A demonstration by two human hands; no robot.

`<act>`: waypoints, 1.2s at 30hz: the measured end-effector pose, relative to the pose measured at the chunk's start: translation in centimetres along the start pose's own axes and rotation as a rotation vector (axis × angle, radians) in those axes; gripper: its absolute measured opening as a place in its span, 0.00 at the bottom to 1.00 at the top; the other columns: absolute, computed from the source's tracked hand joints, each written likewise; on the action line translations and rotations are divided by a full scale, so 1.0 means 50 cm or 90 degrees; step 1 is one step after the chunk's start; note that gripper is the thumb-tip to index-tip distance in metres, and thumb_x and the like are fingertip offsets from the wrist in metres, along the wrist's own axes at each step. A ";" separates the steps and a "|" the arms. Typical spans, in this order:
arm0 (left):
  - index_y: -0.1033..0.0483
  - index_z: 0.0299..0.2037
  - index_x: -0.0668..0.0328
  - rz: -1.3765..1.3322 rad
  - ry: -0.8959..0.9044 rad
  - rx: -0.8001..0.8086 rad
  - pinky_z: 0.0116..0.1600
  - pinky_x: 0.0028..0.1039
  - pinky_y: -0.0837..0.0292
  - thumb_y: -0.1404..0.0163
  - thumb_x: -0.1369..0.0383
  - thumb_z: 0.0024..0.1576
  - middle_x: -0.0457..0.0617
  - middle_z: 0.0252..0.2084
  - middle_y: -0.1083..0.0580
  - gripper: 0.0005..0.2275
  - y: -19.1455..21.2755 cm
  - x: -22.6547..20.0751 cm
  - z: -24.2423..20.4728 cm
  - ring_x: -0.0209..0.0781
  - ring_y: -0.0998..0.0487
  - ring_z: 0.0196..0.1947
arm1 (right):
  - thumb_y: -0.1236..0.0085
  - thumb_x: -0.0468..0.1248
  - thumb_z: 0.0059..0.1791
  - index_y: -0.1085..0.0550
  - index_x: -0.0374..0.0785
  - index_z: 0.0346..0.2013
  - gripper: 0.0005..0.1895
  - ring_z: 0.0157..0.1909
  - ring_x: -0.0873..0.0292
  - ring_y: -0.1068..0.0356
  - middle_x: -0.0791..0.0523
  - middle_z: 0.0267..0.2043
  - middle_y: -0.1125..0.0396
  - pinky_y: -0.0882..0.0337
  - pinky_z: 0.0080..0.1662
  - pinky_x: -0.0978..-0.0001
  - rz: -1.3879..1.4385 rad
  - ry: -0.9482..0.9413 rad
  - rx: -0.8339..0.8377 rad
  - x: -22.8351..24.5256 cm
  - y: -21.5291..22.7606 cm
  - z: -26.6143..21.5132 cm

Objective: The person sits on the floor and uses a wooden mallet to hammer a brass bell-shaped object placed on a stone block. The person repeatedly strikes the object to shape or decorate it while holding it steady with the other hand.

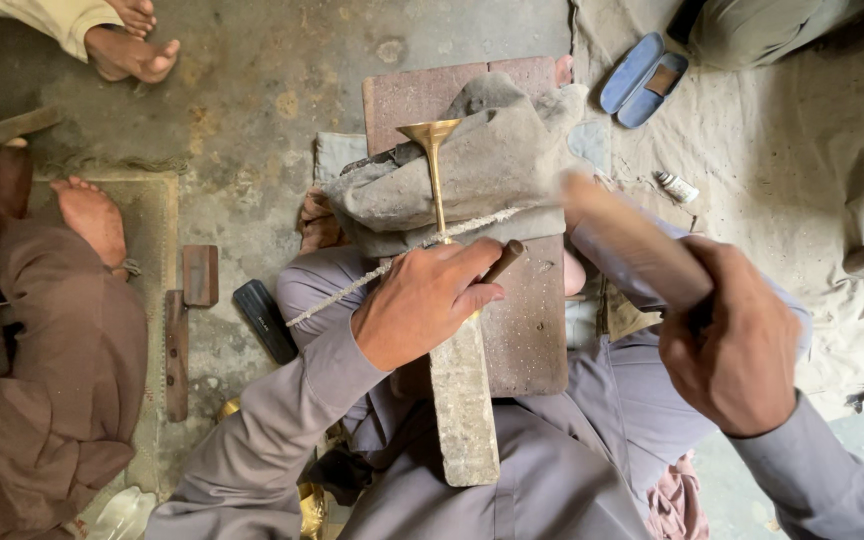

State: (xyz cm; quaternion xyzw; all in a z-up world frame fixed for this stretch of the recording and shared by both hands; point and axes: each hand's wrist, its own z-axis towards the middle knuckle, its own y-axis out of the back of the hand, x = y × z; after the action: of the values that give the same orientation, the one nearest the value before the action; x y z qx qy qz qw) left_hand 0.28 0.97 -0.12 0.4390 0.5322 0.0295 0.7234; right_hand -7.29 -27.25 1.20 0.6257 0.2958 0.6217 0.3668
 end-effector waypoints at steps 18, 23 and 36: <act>0.31 0.47 0.61 0.005 0.020 0.004 0.33 0.44 0.31 0.41 0.62 0.58 0.60 0.31 0.26 0.15 -0.001 0.006 -0.004 0.64 0.24 0.31 | 0.43 0.31 0.42 0.27 0.40 0.57 0.27 0.40 0.45 0.29 0.50 0.43 0.29 0.32 0.41 0.55 -0.121 0.089 0.004 0.013 0.021 0.003; 0.31 0.46 0.61 0.013 -0.010 0.005 0.35 0.45 0.31 0.42 0.61 0.58 0.60 0.33 0.27 0.15 0.002 0.009 -0.007 0.64 0.24 0.34 | 0.42 0.29 0.38 0.29 0.37 0.55 0.29 0.34 0.43 0.29 0.47 0.35 0.31 0.32 0.37 0.53 -0.150 0.085 -0.035 0.023 0.016 -0.006; 0.30 0.49 0.59 -0.004 -0.022 -0.019 0.35 0.45 0.30 0.43 0.63 0.58 0.60 0.33 0.27 0.14 -0.004 0.010 -0.020 0.64 0.24 0.34 | 0.42 0.27 0.34 0.29 0.36 0.52 0.30 0.34 0.44 0.29 0.46 0.36 0.29 0.31 0.38 0.52 -0.275 0.171 -0.083 0.046 0.017 -0.016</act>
State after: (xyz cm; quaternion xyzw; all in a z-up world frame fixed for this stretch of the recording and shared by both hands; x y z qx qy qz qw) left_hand -0.39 1.71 -0.70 0.4270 0.5203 0.0275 0.7391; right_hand -8.01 -25.75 3.18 0.4351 0.4278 0.6244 0.4877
